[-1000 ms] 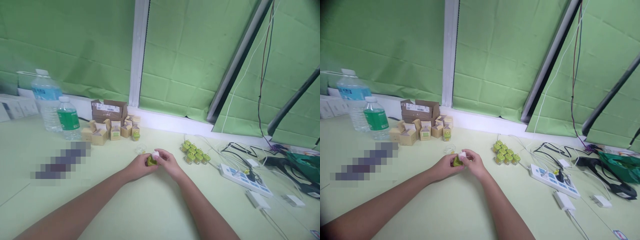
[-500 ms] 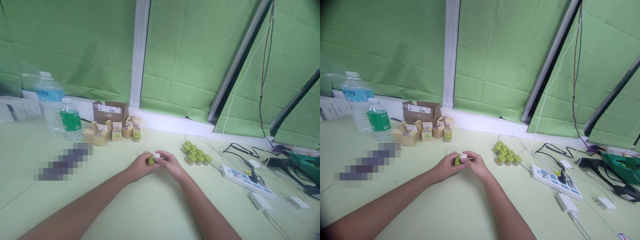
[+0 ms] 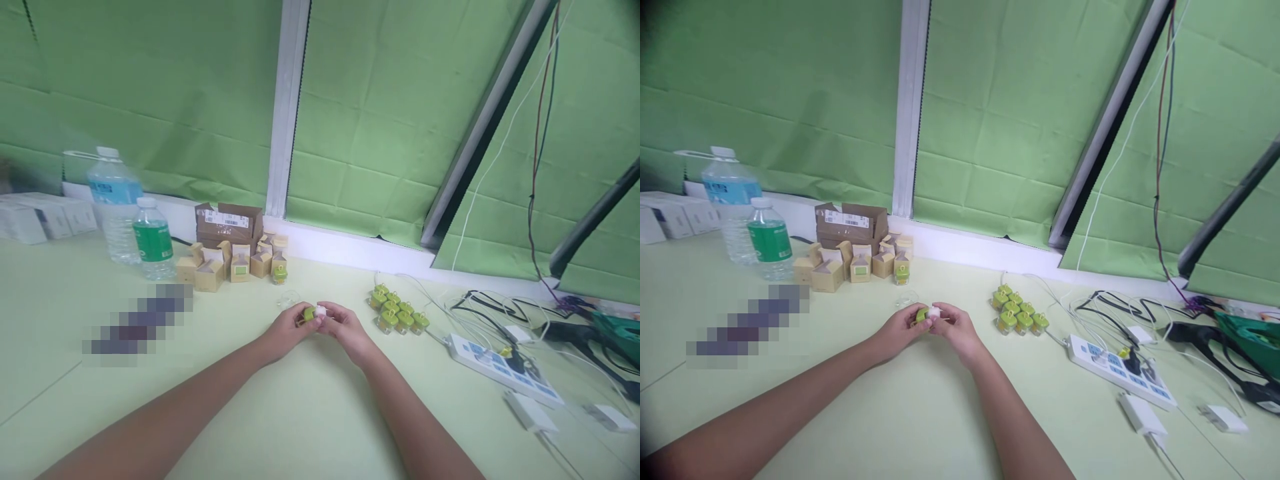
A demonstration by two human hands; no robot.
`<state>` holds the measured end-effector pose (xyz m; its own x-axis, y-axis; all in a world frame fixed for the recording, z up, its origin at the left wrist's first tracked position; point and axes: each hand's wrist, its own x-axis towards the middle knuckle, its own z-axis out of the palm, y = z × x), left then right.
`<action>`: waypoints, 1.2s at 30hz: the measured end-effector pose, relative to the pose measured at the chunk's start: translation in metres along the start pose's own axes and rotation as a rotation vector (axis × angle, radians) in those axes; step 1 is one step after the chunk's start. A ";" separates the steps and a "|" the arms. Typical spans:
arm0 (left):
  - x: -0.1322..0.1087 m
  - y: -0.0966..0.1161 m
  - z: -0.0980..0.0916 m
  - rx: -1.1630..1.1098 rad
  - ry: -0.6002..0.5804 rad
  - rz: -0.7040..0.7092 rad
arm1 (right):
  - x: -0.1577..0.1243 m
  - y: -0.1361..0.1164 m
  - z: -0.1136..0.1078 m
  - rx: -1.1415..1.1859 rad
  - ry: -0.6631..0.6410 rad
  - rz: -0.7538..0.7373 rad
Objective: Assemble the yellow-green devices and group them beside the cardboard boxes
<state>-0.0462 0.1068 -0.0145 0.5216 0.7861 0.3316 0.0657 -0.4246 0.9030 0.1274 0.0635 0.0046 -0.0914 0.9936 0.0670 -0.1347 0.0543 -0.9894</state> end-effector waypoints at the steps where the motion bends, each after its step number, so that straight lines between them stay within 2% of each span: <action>1: 0.000 0.001 0.000 -0.016 0.001 0.001 | 0.000 0.000 0.000 0.002 -0.003 0.001; 7: 0.001 0.003 0.000 -0.072 0.007 -0.067 | 0.000 0.000 0.002 0.051 -0.005 0.009; 22: 0.006 -0.013 -0.003 -0.212 0.023 -0.117 | 0.002 0.003 0.008 0.114 0.098 -0.045; 29: 0.007 -0.014 -0.004 -0.251 0.008 -0.102 | 0.004 0.007 0.008 0.113 0.102 -0.058; 36: 0.007 -0.015 -0.005 -0.263 0.049 -0.139 | 0.003 0.006 0.007 0.100 0.078 -0.041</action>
<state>-0.0480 0.1212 -0.0237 0.4807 0.8520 0.2072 -0.0921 -0.1859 0.9782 0.1193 0.0661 0.0001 -0.0070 0.9956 0.0932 -0.2353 0.0890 -0.9679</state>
